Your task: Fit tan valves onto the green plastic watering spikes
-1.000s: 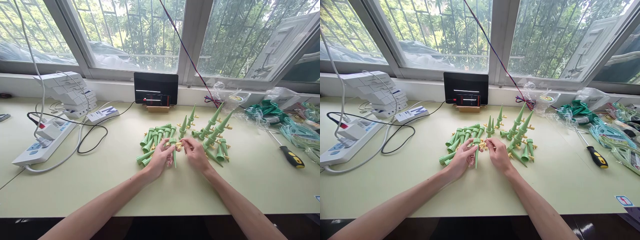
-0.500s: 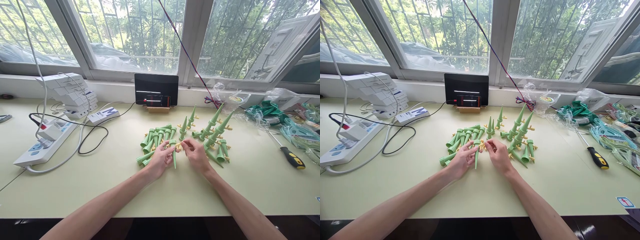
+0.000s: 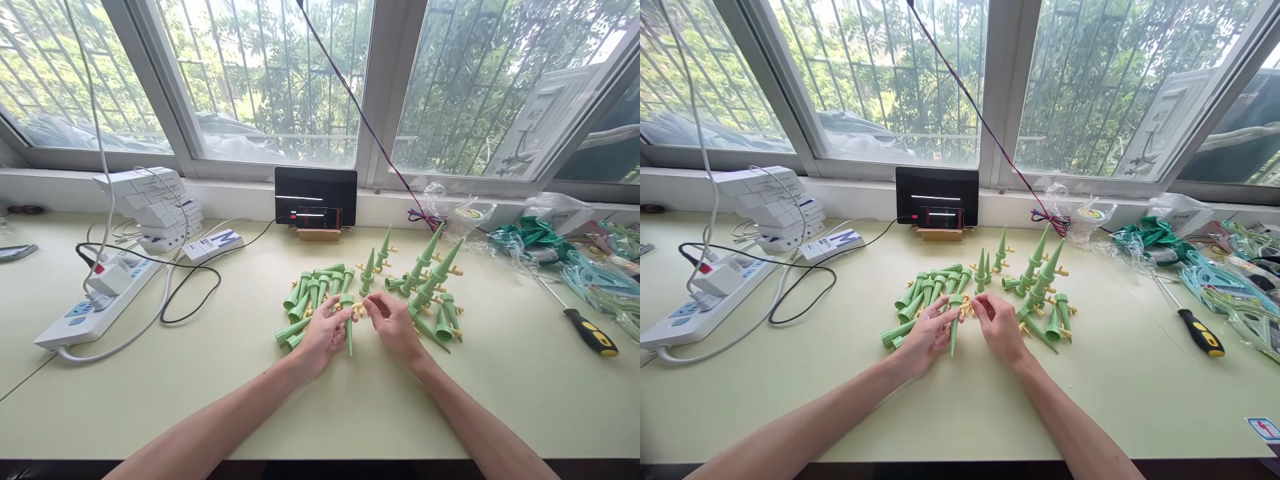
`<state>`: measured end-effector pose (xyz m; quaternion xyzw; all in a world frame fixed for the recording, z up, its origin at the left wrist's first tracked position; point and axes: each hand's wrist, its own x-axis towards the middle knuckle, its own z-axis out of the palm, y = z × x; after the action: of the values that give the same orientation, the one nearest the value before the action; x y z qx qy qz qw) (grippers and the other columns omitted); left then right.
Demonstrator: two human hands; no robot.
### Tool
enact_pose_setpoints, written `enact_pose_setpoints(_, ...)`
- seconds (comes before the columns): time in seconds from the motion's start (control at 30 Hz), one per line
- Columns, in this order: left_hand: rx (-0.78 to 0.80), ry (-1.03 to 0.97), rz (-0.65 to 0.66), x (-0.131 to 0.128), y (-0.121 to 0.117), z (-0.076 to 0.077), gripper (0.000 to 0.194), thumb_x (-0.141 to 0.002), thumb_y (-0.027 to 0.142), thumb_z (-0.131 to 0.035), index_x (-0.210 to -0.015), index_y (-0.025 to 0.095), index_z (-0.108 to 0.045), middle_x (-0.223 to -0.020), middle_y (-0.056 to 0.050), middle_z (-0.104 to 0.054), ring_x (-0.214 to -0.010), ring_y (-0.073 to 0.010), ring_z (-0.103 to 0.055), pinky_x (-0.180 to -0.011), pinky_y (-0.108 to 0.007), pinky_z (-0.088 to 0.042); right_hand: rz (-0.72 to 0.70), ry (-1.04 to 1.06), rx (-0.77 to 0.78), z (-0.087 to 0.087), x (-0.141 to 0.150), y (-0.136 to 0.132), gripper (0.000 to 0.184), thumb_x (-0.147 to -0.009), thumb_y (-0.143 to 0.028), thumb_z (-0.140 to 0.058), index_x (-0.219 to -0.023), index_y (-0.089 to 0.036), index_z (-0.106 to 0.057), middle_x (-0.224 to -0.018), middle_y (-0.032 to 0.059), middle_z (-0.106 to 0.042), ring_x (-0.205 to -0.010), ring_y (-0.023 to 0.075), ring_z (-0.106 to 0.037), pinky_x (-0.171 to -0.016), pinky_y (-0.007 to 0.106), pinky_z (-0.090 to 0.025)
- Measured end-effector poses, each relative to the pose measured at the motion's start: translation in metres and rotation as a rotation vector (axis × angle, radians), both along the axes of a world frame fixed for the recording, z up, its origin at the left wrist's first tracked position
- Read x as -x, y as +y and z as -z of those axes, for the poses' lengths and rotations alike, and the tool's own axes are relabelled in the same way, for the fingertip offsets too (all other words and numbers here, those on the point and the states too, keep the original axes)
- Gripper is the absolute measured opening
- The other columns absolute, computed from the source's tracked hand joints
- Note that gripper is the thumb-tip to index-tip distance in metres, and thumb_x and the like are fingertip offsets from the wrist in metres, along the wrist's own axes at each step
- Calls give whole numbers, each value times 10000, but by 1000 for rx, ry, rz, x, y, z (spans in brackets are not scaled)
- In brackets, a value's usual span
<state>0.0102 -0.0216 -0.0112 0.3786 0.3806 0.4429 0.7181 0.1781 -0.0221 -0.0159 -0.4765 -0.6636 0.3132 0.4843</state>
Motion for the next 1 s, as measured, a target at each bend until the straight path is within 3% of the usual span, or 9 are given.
enact_pose_setpoints(0.37, -22, 128, -52, 0, -1, 0, 571, -708, 495, -788, -1134, 230, -515, -759, 46, -598, -402, -21, -329, -405, -193, -254, -62, 169, -3, 2, 2, 1, 274, -924, -480, -576, -882, -210, -574, -768, 29, -626, -577, 153, -549, -526, 283, -469)
enact_pose_setpoints(0.6, -3, 150, -38, 1, -2, -1, 628, -703, 449, -808, -1175, 247, -446, -780, 54, -601, -429, -18, -308, -426, -180, -245, -76, 182, 8, 2, 3, 0, 257, -927, -457, -582, -890, -203, -574, -774, 33, -631, -571, 143, -561, -516, 275, -485)
enact_pose_setpoints(1.0, -24, 131, -26, 0, -1, 0, 596, -708, 434, -804, -1164, 233, -478, -768, 45, -578, -460, -36, -360, -443, -187, -256, -79, 155, 7, 0, 4, -2, 261, -925, -463, -580, -873, -208, -565, -772, 33, -622, -571, 149, -566, -538, 292, -503)
